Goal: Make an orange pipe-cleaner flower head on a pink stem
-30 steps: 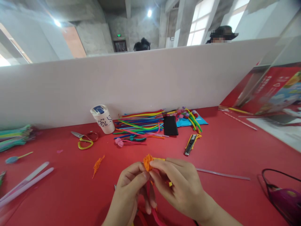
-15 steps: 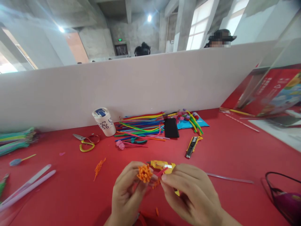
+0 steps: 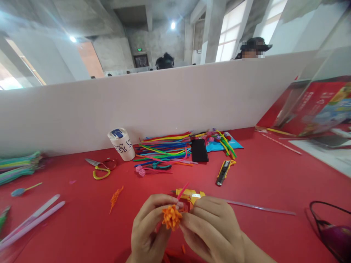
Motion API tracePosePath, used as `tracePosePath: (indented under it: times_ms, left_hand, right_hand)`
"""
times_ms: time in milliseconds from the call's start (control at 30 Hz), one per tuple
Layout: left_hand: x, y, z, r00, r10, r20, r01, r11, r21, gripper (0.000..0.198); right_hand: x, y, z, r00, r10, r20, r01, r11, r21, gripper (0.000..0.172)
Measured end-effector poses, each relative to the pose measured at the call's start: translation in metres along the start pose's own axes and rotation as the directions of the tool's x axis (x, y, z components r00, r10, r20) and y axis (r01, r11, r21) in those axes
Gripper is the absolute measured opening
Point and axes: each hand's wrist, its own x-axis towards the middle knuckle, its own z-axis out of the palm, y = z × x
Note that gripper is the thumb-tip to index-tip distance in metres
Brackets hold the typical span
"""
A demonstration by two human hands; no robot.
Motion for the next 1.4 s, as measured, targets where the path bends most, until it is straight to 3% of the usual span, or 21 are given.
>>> tracePosePath:
  times_ms: [167,267,367,467,500,533,567,600,633,767,867,1000,1233,1400]
  left_hand:
    - [0.000,-0.001,-0.003,0.999,0.025,0.041,-0.027,0.999,0.028,0.028]
    - [0.000,0.001,0.000,1.000,-0.005,0.012,0.005,1.000,0.004,0.028]
    - [0.000,0.003,0.005,0.979,-0.185,-0.082,0.173,0.975,-0.139,0.014]
    - [0.004,0.008,0.011,0.857,-0.507,-0.089,0.438,0.810,-0.390,0.010]
    - [0.006,0.010,0.011,0.806,-0.587,-0.071,0.497,0.738,-0.456,0.012]
    - [0.008,0.011,0.011,0.760,-0.647,-0.061,0.535,0.675,-0.508,0.014]
    - [0.010,0.012,0.011,0.723,-0.688,-0.059,0.554,0.629,-0.545,0.015]
    - [0.012,0.012,0.010,0.702,-0.710,-0.060,0.561,0.603,-0.567,0.016]
    - [0.014,0.012,0.008,0.692,-0.719,-0.066,0.560,0.592,-0.580,0.017]
    - [0.019,0.010,0.001,0.698,-0.709,-0.097,0.538,0.609,-0.582,0.020]
    - [0.019,0.010,-0.001,0.624,-0.779,-0.067,0.597,0.530,-0.602,0.023]
    - [0.018,0.012,0.001,0.517,-0.853,0.071,0.682,0.361,-0.636,0.027]
    - [0.001,0.001,0.001,0.476,-0.868,0.144,0.685,0.263,-0.680,0.025]
    - [-0.020,-0.014,-0.003,0.460,-0.886,0.066,0.681,0.304,-0.666,0.026]
  right_hand:
    - [0.000,0.000,0.001,1.000,0.004,0.004,-0.004,1.000,0.004,0.018]
    - [-0.002,-0.003,0.001,0.999,0.028,-0.038,-0.028,1.000,-0.003,0.017]
    - [-0.003,-0.003,-0.002,0.990,0.097,-0.103,-0.102,0.993,-0.050,0.013]
    - [-0.002,0.007,-0.005,0.964,0.261,-0.055,-0.266,0.954,-0.135,0.018]
    - [-0.002,0.013,-0.006,0.923,0.383,0.031,-0.368,0.906,-0.208,0.023]
    - [-0.003,0.020,-0.006,0.836,0.533,0.132,-0.473,0.821,-0.319,0.029]
    - [-0.005,0.027,-0.006,0.661,0.705,0.255,-0.547,0.686,-0.480,0.031]
    - [-0.008,0.034,-0.006,0.424,0.835,0.352,-0.561,0.547,-0.622,0.031]
    - [-0.013,0.039,-0.004,0.336,0.862,0.379,-0.557,0.506,-0.658,0.031]
    - [-0.046,0.049,0.007,0.190,0.888,0.419,-0.576,0.447,-0.685,0.030]
    - [-0.069,0.048,0.016,0.145,0.887,0.438,-0.629,0.424,-0.652,0.036]
    - [-0.080,0.047,0.020,0.122,0.902,0.415,-0.701,0.374,-0.607,0.030]
    - [-0.083,0.047,0.029,0.116,0.897,0.427,-0.843,0.316,-0.436,0.028]
    - [-0.092,0.052,0.030,0.093,0.884,0.457,-0.979,0.165,-0.119,0.027]
